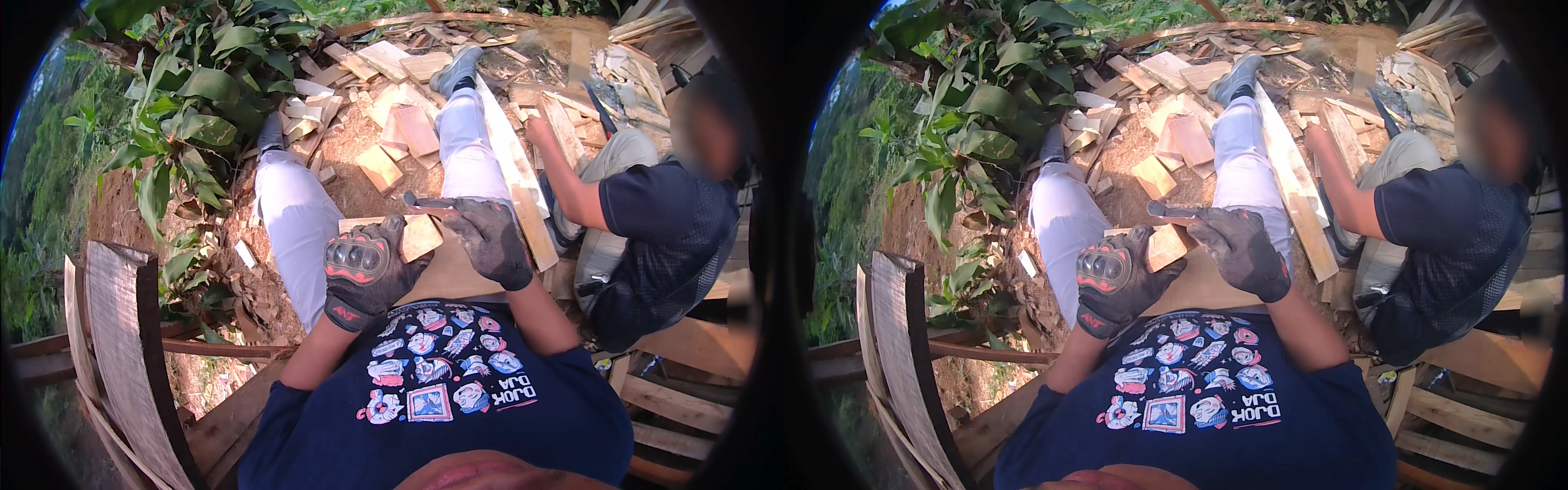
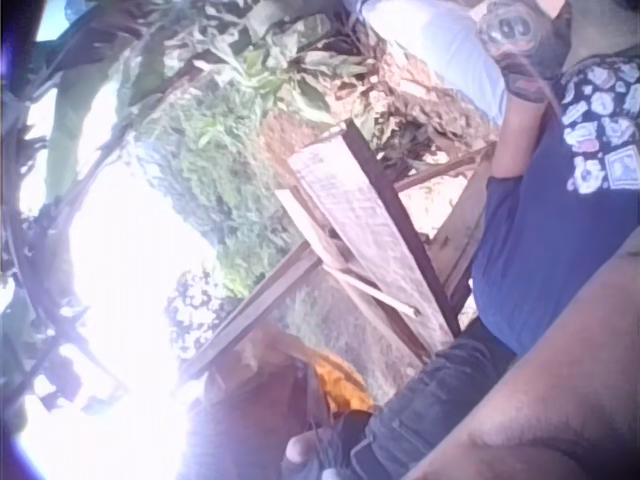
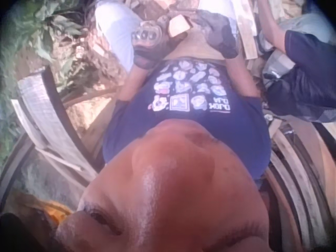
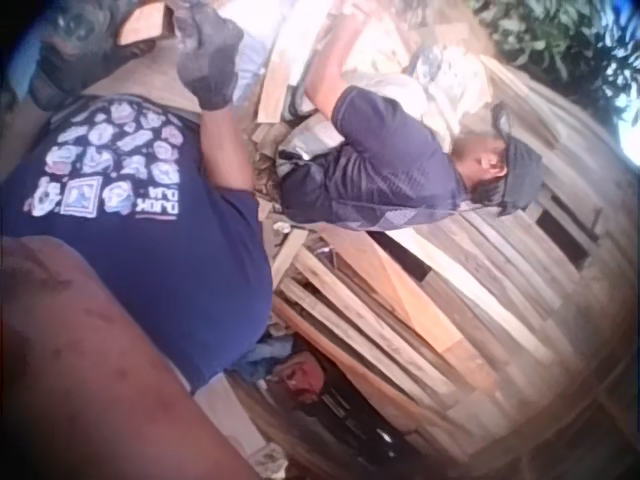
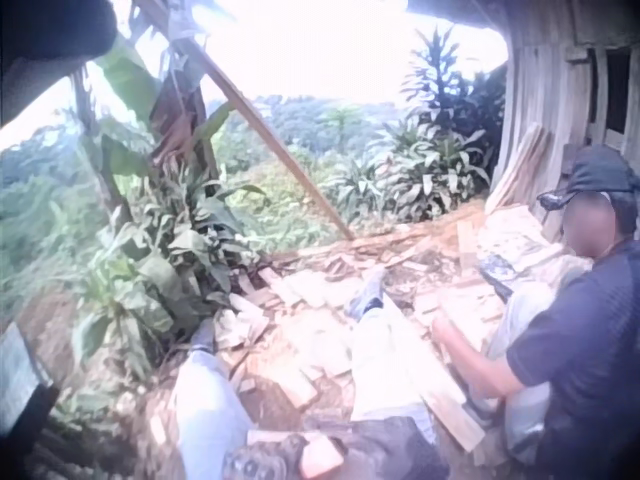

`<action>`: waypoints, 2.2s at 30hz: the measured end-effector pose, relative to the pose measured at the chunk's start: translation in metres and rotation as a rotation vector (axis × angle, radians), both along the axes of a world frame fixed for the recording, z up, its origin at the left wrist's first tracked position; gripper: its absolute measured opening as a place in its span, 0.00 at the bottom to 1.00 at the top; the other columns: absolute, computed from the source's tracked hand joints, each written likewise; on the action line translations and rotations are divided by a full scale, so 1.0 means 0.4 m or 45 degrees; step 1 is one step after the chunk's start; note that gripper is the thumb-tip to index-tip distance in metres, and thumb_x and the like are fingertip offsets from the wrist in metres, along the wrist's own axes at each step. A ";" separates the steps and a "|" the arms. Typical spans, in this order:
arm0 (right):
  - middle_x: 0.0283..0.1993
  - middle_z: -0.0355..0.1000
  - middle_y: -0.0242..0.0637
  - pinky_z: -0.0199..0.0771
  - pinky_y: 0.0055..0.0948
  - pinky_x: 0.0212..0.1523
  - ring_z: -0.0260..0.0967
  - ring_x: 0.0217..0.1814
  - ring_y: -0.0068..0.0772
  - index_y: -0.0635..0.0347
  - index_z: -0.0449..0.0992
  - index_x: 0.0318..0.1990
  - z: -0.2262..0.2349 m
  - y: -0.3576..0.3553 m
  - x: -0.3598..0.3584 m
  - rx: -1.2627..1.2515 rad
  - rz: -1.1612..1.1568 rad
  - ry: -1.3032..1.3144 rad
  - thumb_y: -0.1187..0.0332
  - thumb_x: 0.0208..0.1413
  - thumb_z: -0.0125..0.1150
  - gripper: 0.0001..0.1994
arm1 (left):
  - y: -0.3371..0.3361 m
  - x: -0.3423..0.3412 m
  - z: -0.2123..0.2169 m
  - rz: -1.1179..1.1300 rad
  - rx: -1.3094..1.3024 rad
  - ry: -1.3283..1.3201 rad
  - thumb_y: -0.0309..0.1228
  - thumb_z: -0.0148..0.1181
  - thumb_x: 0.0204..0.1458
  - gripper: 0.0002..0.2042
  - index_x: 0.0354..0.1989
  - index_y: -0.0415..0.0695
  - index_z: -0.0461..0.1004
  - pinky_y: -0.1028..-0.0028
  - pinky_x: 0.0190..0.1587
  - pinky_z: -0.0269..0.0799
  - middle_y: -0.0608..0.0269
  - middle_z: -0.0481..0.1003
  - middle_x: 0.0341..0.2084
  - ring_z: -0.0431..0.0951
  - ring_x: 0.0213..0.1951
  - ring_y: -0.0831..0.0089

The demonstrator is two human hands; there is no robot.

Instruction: The person sits on the ground and sands a small wooden block with a sanding block, repeatedly rubbing its surfaces. Another person works nearby with wood pieces.

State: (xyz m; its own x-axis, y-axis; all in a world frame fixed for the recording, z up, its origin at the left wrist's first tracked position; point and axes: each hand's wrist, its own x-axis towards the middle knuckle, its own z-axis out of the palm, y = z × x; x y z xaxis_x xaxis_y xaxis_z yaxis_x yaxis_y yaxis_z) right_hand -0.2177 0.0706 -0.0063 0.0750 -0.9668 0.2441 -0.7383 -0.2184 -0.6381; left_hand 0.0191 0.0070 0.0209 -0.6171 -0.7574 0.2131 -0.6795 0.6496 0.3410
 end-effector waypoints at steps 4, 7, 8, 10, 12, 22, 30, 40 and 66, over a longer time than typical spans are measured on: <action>0.53 0.83 0.46 0.77 0.53 0.52 0.81 0.49 0.50 0.57 0.82 0.59 -0.033 0.000 -0.001 -0.002 -0.041 -0.092 0.66 0.72 0.61 0.13 | 0.001 -0.004 -0.022 -0.046 -0.099 0.028 0.53 0.77 0.49 0.27 0.50 0.46 0.82 0.53 0.34 0.78 0.54 0.83 0.32 0.84 0.33 0.52; 0.53 0.83 0.46 0.79 0.51 0.50 0.81 0.45 0.51 0.59 0.82 0.59 -0.197 0.000 -0.030 -0.066 -0.091 0.150 0.65 0.73 0.61 0.13 | -0.006 -0.008 -0.005 -0.100 -0.046 0.043 0.53 0.77 0.49 0.27 0.49 0.45 0.82 0.53 0.33 0.77 0.55 0.82 0.31 0.84 0.31 0.53; 0.53 0.83 0.46 0.79 0.52 0.51 0.81 0.46 0.52 0.58 0.81 0.60 -0.170 -0.003 -0.030 -0.009 -0.069 0.099 0.68 0.71 0.61 0.14 | -0.007 -0.009 -0.001 -0.093 -0.058 0.034 0.53 0.77 0.49 0.27 0.49 0.45 0.82 0.54 0.32 0.77 0.55 0.82 0.31 0.84 0.31 0.53; 0.53 0.83 0.45 0.78 0.54 0.54 0.80 0.48 0.55 0.56 0.80 0.62 -0.069 0.002 -0.022 0.116 -0.019 -0.021 0.72 0.67 0.61 0.17 | -0.006 -0.014 -0.001 -0.072 -0.100 0.017 0.53 0.77 0.49 0.27 0.48 0.45 0.82 0.54 0.32 0.77 0.56 0.82 0.30 0.83 0.30 0.54; 0.57 0.82 0.45 0.74 0.57 0.59 0.79 0.54 0.55 0.53 0.80 0.63 -0.030 0.024 -0.025 -0.127 0.106 0.019 0.74 0.65 0.59 0.20 | 0.000 -0.009 -0.007 -0.079 -0.151 0.013 0.54 0.77 0.49 0.26 0.48 0.46 0.82 0.55 0.31 0.76 0.57 0.82 0.29 0.83 0.30 0.55; 0.70 0.75 0.45 0.76 0.46 0.57 0.77 0.64 0.47 0.54 0.79 0.67 -0.055 0.033 -0.029 -0.074 0.184 0.062 0.77 0.65 0.54 0.23 | 0.001 -0.016 -0.015 -0.107 -0.173 0.112 0.54 0.74 0.51 0.25 0.47 0.46 0.84 0.56 0.30 0.73 0.60 0.76 0.24 0.79 0.27 0.59; 0.57 0.83 0.40 0.80 0.43 0.44 0.84 0.50 0.45 0.53 0.81 0.66 -0.076 0.034 -0.003 -0.024 -0.004 0.379 0.75 0.67 0.59 0.20 | 0.009 -0.021 -0.005 -0.061 -0.175 0.039 0.58 0.75 0.52 0.26 0.42 0.47 0.80 0.54 0.32 0.77 0.56 0.81 0.26 0.83 0.28 0.54; 0.64 0.81 0.40 0.77 0.51 0.51 0.83 0.52 0.49 0.57 0.79 0.66 -0.047 0.020 -0.007 -0.032 -0.002 -0.021 0.77 0.67 0.58 0.21 | -0.013 -0.019 0.009 -0.051 -0.024 -0.096 0.53 0.77 0.49 0.29 0.50 0.43 0.80 0.54 0.34 0.77 0.57 0.82 0.32 0.83 0.33 0.54; 0.59 0.80 0.38 0.78 0.47 0.51 0.81 0.53 0.46 0.48 0.81 0.65 -0.040 0.027 0.000 -0.380 0.010 0.209 0.73 0.63 0.59 0.23 | -0.007 -0.015 -0.012 -0.044 -0.091 0.025 0.55 0.76 0.49 0.25 0.42 0.47 0.80 0.54 0.32 0.77 0.56 0.80 0.27 0.83 0.29 0.54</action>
State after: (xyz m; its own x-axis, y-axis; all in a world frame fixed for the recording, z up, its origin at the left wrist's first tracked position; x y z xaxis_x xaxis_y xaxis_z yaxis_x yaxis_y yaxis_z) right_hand -0.2175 0.0816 -0.0221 0.1437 -0.8538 0.5004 -0.8235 -0.3836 -0.4180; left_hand 0.0130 0.0043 0.0160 -0.6379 -0.7181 0.2784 -0.6498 0.6958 0.3059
